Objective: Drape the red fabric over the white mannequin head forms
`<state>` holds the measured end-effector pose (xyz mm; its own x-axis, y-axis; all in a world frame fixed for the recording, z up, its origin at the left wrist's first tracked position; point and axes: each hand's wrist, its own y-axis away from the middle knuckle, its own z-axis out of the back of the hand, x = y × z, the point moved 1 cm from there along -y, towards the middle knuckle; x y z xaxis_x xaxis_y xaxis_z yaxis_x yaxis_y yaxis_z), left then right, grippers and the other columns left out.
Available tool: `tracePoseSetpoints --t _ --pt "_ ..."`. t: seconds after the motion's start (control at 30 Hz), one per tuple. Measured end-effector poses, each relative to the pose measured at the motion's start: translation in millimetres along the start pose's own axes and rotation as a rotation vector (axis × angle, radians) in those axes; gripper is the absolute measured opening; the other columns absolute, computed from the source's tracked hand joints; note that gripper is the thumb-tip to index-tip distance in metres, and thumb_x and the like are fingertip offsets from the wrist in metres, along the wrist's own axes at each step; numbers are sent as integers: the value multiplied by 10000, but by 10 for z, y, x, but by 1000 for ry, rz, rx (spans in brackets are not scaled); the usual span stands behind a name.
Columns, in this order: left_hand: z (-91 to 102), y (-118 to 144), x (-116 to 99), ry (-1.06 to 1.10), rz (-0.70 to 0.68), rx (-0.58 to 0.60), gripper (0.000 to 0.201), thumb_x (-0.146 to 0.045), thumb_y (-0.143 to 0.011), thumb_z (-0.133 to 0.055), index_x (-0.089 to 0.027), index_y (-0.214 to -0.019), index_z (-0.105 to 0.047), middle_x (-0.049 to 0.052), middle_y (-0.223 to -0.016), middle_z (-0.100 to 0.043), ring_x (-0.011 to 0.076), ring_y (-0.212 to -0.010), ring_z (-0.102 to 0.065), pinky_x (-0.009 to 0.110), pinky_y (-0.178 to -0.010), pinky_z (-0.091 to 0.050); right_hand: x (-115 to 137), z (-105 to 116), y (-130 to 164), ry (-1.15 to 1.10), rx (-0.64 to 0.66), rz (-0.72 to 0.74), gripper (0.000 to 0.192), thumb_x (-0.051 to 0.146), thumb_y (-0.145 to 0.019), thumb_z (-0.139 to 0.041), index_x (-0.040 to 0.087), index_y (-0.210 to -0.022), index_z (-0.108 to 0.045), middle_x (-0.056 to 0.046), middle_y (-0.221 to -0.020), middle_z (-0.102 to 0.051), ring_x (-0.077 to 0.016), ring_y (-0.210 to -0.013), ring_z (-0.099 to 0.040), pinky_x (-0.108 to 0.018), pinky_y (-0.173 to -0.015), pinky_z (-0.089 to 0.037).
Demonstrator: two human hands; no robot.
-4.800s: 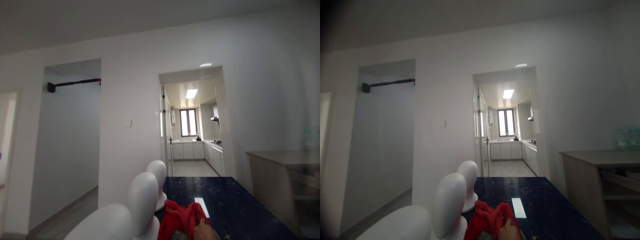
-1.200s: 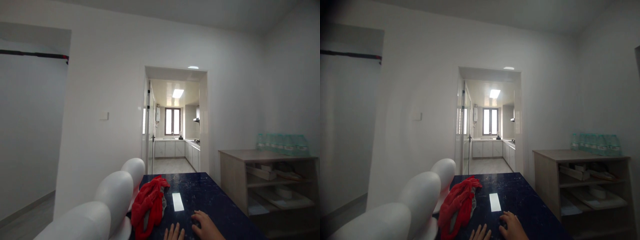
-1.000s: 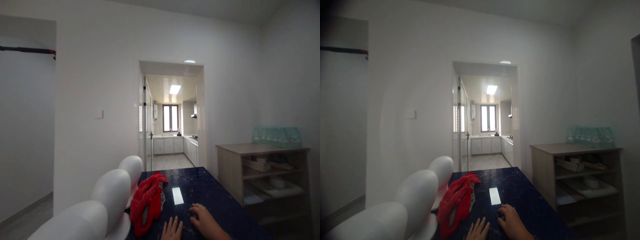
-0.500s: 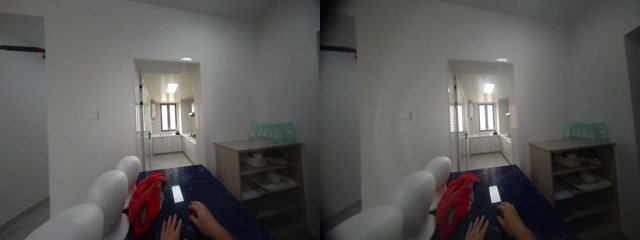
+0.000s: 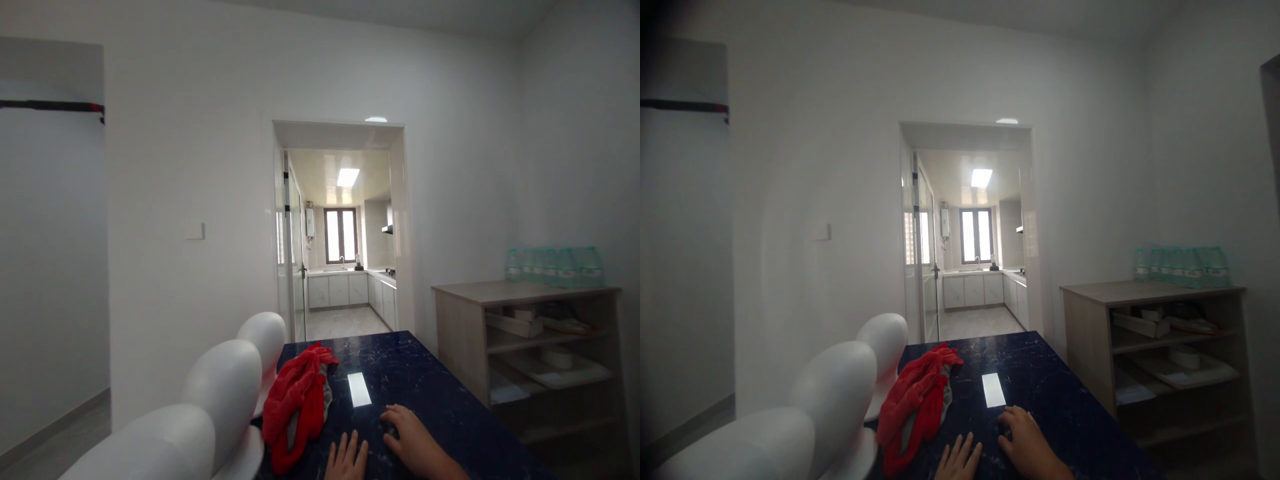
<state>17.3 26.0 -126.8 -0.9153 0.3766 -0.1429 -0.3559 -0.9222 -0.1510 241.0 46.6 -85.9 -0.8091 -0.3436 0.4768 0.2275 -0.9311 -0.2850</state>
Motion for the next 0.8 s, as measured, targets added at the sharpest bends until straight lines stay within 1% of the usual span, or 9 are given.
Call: tracePoseSetpoints --t 0.17,0.3,0.47,0.57,0.7,0.8 --pt "-9 3 -1 -9 0 -17 495 -284 -1069 -450 -282 -1553 -552 84 -1654 -462 380 -1546 -462 637 -1271 -403 19 15 12 2 2 9 492 278 -871 -647 227 -1351 -744 -136 -1554 -645 -317 -1500 -530 -481 -1295 -344" --pt "-33 -9 11 -9 -2 -16 494 -337 -1070 -475 -275 -1553 -554 93 -1654 -459 395 -1543 -461 654 -1264 -403 11 13 10 -3 4 6 499 287 -868 -653 219 -1356 -740 -143 -1558 -641 -327 -1504 -525 -499 -1295 -342" --pt "-76 -25 26 -47 -9 -25 484 -307 -1087 -423 -289 -1552 -556 78 -1652 -468 383 -1538 -473 645 -1253 -421 9 14 6 0 7 7 487 280 -866 -648 238 -1341 -747 -132 -1554 -646 -322 -1503 -526 -493 -1289 -347" --pt "-86 -21 29 -51 -15 -40 481 -307 -1088 -422 -288 -1547 -563 83 -1644 -480 388 -1527 -488 649 -1241 -434 2 12 5 0 9 2 478 289 -868 -652 246 -1334 -750 -129 -1549 -649 -321 -1498 -532 -489 -1287 -347" --pt "-65 -4 18 -28 -16 -50 484 -308 -1072 -458 -280 -1542 -570 87 -1639 -488 394 -1523 -490 644 -1250 -427 -7 8 5 -8 9 0 487 291 -871 -654 242 -1347 -743 -130 -1551 -647 -317 -1504 -524 -480 -1294 -337" --pt "-38 6 4 -19 -8 -40 489 -299 -1068 -447 -281 -1540 -576 86 -1642 -480 388 -1527 -486 641 -1256 -422 2 14 9 -9 13 -1 497 280 -867 -655 234 -1354 -740 -136 -1556 -642 -320 -1508 -521 -485 -1299 -331"
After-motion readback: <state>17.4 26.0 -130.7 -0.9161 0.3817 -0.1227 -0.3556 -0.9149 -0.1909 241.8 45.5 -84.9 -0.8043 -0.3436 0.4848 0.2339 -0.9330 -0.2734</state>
